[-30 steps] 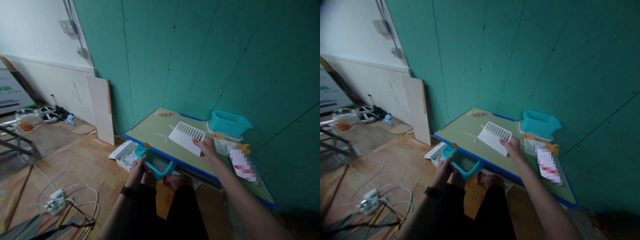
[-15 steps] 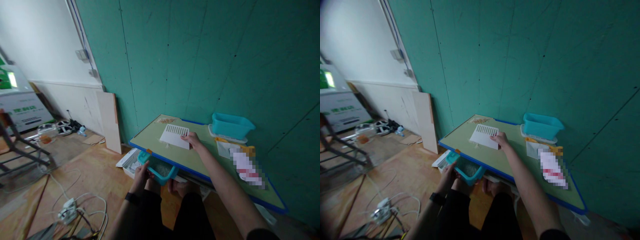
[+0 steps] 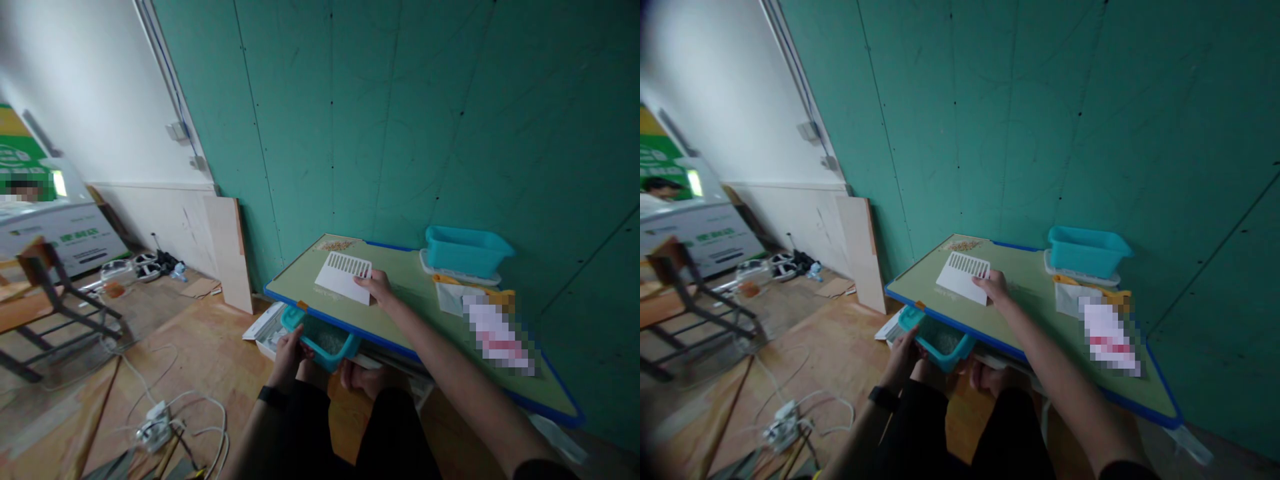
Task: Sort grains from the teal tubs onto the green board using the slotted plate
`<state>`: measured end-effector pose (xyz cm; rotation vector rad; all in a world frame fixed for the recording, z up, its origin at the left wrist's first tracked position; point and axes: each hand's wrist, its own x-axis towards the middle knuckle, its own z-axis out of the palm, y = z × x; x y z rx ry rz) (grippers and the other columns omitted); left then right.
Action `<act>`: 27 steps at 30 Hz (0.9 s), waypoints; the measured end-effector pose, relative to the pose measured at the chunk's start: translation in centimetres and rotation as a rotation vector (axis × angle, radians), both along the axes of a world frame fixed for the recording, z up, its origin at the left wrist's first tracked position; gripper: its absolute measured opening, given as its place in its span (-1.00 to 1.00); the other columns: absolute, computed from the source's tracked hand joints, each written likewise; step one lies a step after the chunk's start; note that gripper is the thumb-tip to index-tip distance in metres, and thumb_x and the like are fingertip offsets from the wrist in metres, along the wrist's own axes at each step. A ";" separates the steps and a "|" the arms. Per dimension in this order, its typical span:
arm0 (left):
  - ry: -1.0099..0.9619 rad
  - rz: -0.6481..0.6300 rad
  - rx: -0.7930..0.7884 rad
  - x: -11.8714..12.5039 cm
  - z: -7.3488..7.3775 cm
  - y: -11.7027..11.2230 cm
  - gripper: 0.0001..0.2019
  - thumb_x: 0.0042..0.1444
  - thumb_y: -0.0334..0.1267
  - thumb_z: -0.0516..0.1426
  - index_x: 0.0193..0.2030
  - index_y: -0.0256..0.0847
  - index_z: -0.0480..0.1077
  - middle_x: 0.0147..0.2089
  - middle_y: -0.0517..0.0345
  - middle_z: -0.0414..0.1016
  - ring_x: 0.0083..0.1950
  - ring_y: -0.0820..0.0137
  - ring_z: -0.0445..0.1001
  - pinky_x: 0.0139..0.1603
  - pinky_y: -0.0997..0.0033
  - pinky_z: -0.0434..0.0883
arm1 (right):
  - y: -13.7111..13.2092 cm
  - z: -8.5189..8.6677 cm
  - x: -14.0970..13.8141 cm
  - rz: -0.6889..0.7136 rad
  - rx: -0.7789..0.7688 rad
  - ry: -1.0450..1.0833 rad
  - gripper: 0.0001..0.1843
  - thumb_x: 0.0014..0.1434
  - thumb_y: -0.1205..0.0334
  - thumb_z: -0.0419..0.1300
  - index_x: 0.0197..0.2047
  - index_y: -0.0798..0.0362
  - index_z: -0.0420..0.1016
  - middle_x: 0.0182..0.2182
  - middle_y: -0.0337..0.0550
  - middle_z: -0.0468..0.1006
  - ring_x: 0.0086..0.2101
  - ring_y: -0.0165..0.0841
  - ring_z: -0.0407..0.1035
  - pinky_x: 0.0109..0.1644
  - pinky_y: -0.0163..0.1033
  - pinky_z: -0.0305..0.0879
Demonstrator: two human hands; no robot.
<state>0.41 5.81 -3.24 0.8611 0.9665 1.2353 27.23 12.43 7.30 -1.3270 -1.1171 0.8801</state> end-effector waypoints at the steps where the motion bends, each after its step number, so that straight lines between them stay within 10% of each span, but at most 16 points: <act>1: -0.003 0.002 0.000 0.0 -0.1 0.0 -0.49 -0.07 0.19 0.32 -0.73 -0.15 0.36 -0.72 0.16 0.40 -0.68 0.41 0.41 -0.59 0.41 0.42 | -0.1 0.2 -0.1 -0.007 0.009 -0.013 -0.67 -0.29 0.06 0.38 -0.42 0.07 0.55 -0.47 -0.10 0.62 -0.45 -0.24 0.46 -0.44 -0.24 0.29; 27: -0.029 0.024 -0.029 -0.1 0.3 -0.2 -0.50 -0.11 0.16 0.34 -0.75 -0.19 0.39 -0.72 0.09 0.43 -0.69 0.38 0.41 -0.63 0.40 0.40 | -1.7 0.5 -2.1 0.284 0.012 -0.005 -0.57 -0.30 0.13 0.48 -0.31 0.14 0.64 -0.34 -0.08 0.68 -0.41 -0.29 0.47 -0.32 -0.24 0.37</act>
